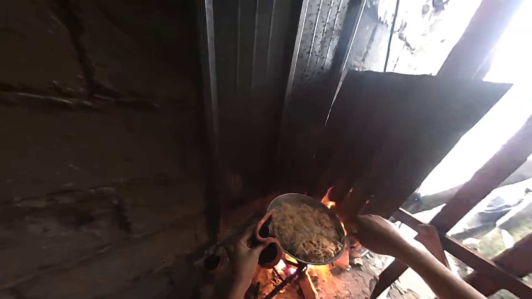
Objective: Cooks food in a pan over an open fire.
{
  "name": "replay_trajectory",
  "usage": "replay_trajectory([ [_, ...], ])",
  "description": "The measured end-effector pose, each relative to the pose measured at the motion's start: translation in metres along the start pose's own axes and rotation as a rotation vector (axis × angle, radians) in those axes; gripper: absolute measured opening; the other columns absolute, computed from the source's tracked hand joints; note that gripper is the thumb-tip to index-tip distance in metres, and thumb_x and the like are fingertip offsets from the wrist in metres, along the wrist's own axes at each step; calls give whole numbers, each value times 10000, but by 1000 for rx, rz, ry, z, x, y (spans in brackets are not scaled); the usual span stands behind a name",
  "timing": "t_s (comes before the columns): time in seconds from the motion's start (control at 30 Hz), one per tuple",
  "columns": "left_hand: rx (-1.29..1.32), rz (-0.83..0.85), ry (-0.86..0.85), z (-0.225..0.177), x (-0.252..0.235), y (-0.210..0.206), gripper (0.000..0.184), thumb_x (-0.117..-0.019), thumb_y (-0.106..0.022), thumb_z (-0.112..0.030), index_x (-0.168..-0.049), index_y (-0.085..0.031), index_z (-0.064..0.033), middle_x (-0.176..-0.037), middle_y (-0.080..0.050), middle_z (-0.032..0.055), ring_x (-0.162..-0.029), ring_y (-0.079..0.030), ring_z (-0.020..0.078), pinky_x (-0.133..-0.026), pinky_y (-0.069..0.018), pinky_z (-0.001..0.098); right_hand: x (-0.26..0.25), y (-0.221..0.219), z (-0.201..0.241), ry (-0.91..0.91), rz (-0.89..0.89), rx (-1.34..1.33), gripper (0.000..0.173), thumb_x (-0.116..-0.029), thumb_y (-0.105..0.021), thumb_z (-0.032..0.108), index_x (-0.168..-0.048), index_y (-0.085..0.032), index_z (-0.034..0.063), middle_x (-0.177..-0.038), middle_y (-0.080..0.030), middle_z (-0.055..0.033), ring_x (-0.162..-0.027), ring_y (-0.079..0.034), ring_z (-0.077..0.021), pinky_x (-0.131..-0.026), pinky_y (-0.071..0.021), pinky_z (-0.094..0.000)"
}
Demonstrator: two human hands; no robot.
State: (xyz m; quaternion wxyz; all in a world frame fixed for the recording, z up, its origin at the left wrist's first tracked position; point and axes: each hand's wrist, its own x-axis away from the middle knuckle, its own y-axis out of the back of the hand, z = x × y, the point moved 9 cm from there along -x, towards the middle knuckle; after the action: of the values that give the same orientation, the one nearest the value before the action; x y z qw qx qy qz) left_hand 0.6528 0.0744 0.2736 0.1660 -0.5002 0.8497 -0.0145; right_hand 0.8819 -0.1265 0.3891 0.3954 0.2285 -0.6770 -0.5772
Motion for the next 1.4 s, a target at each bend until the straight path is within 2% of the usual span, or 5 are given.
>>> replay_trajectory([
  [0.37,6,24,-9,5,-1,1,406,-797,-765,82,-1192,-693,19,-1153,-720,72,-1051,-675,77,-932,-564,249,-27,-66,21,-55,117,174,265,-1024,-536,180,-1181,-678,20,-1194,-681,-252,-1149,-639,-467,-905,-503,-659],
  [0.7,13,17,-7,2,-3,0,441,-771,-778,114,-1194,-691,29,-1166,-720,78,-1052,-681,80,-914,-575,249,-30,23,26,-91,-106,106,320,-1039,-538,242,-1184,-664,-13,-1173,-680,-266,-1145,-639,-467,-912,-488,-657],
  [0.93,13,-6,11,-1,0,0,418,-794,-748,129,-1196,-677,39,-1121,-720,84,-1012,-682,77,-894,-576,245,-65,-50,54,77,52,78,367,-967,-606,90,-1332,-640,61,-1277,-649,-271,-1214,-600,-489,-972,-470,-692],
  [1.17,3,-13,-17,1,-1,0,440,-785,-768,110,-1209,-685,24,-1159,-719,78,-1050,-675,77,-925,-565,244,-62,23,24,-15,-50,50,321,-1005,-601,274,-1203,-672,32,-1194,-671,-264,-1152,-628,-482,-910,-475,-709],
  [1.4,0,-22,-2,3,-1,0,448,-781,-770,117,-1212,-677,42,-1153,-716,98,-1037,-680,86,-908,-573,252,-65,-14,40,91,52,88,311,-988,-635,202,-1242,-672,27,-1218,-670,-272,-1164,-624,-488,-941,-462,-718],
])
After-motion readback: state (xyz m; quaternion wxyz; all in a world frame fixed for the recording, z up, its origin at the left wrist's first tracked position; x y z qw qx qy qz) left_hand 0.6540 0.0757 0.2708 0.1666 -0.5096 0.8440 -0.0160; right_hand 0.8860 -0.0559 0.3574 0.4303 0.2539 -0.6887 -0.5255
